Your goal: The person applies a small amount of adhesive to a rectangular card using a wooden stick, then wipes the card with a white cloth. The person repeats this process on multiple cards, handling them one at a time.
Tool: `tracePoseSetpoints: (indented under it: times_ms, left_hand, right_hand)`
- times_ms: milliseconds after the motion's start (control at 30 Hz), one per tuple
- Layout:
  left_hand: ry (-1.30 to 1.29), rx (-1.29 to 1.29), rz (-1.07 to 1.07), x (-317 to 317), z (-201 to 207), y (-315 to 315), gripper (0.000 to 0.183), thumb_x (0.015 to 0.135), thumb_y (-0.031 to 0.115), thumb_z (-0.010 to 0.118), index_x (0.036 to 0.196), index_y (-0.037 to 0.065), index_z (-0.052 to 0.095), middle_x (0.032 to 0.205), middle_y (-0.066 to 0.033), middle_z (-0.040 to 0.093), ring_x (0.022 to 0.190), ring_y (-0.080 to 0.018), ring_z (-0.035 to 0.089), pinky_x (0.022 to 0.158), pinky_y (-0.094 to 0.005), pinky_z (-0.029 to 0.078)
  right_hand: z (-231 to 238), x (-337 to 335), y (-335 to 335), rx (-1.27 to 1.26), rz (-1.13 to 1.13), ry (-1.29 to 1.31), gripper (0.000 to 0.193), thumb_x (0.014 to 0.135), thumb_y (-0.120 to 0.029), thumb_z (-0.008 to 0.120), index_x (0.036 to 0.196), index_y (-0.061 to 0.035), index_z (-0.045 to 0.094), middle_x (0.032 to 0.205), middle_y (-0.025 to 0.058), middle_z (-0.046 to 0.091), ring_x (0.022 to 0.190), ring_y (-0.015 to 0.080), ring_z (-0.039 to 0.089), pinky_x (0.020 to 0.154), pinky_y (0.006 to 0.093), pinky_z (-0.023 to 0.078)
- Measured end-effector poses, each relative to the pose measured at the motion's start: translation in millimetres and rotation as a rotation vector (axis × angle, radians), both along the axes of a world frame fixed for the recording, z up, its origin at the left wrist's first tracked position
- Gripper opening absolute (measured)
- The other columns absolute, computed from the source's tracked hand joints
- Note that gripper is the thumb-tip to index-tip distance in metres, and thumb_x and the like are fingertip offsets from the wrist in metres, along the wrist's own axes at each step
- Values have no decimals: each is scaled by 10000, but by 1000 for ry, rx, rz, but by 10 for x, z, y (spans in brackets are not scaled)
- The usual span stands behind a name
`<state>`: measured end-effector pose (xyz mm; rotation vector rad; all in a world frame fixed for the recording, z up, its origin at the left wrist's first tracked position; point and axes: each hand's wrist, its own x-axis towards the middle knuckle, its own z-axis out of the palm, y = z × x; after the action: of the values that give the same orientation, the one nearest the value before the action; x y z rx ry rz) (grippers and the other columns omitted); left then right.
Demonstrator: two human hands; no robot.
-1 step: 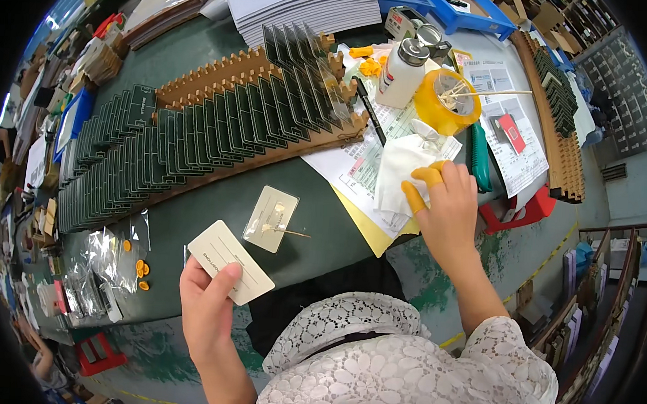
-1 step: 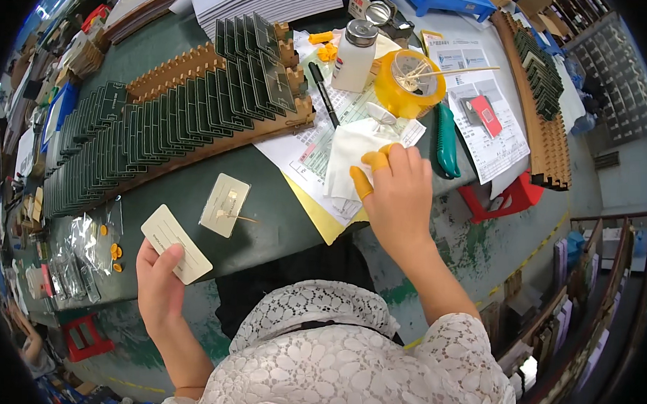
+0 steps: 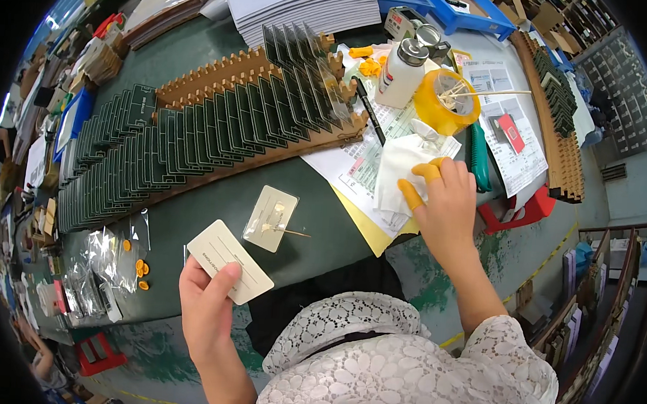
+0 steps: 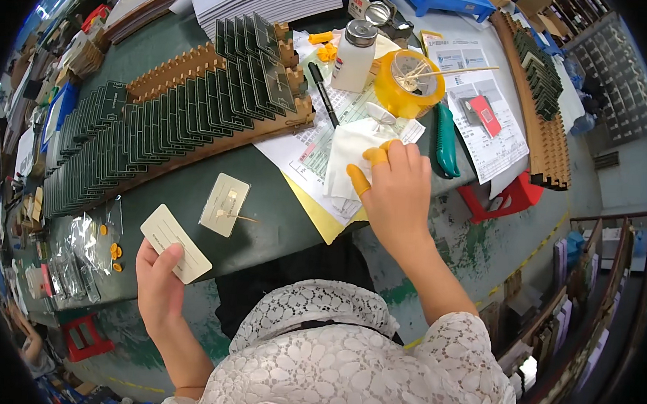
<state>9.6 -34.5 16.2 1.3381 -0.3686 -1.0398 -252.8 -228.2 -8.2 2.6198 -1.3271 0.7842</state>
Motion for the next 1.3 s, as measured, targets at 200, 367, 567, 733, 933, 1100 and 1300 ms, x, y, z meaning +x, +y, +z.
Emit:
tracePoseSetpoints:
  times_ms: [200, 367, 567, 733, 933, 1100, 1300]
  left_hand:
    - [11, 2, 18, -33, 22, 38, 437, 848, 104, 696, 1228, -47, 540, 1095, -98, 655, 970, -164, 654, 881, -309, 523]
    - [11, -10, 13, 18, -42, 75, 437, 851, 102, 690, 1233, -44, 537, 1096, -99, 653, 967, -162, 654, 880, -307, 523]
    - [69, -56, -3, -66, 21, -8, 400, 862, 45, 688, 1226, -52, 555, 1077, -112, 675, 965, -157, 656, 873, -300, 508]
    - [61, -41, -9, -54, 5, 2, 395, 861, 34, 684, 1224, -53, 554, 1090, -124, 678, 984, -163, 657, 883, -311, 510]
    - [63, -68, -22, -64, 12, -18, 364, 865, 4, 671, 1205, -54, 555, 1107, -134, 677, 991, -171, 661, 895, -322, 513]
    - [73, -59, -6, -27, -16, 19, 362, 866, -3, 666, 1207, -53, 554, 1104, -131, 676, 987, -169, 663, 893, -320, 517]
    - [94, -44, 59, -67, 1, -58, 367, 879, 29, 664, 1217, -47, 544, 1104, -127, 670, 985, -175, 665, 884, -321, 528]
  right_hand:
    - [-111, -56, -140, 22, 57, -103, 117, 819, -121, 732, 853, -29, 668, 868, 64, 573, 797, 224, 545, 703, 361, 423]
    - [125, -200, -196, 1038, 15, -742, 135, 928, -89, 659, 1030, -5, 632, 950, 6, 646, 844, 70, 583, 750, 222, 448]
    - [-1, -245, -282, 1154, 16, -663, 192, 899, -108, 706, 1051, -28, 619, 972, 1, 648, 908, 69, 591, 804, 213, 456]
    - [130, -231, -325, 535, 290, -447, 150, 866, -129, 739, 897, -72, 604, 1037, 50, 651, 972, 124, 594, 870, 272, 466]
    - [227, -69, -334, 1199, 567, -909, 152, 847, -142, 740, 856, -92, 597, 1062, 75, 656, 980, 152, 596, 899, 295, 461]
    - [425, -81, -452, 1037, 311, -604, 217, 787, -135, 822, 912, -61, 661, 960, 47, 667, 946, 159, 601, 837, 310, 463]
    - [766, -13, -888, -106, 277, -80, 191, 732, -68, 757, 909, -70, 686, 955, 58, 631, 1036, 245, 561, 944, 392, 392]
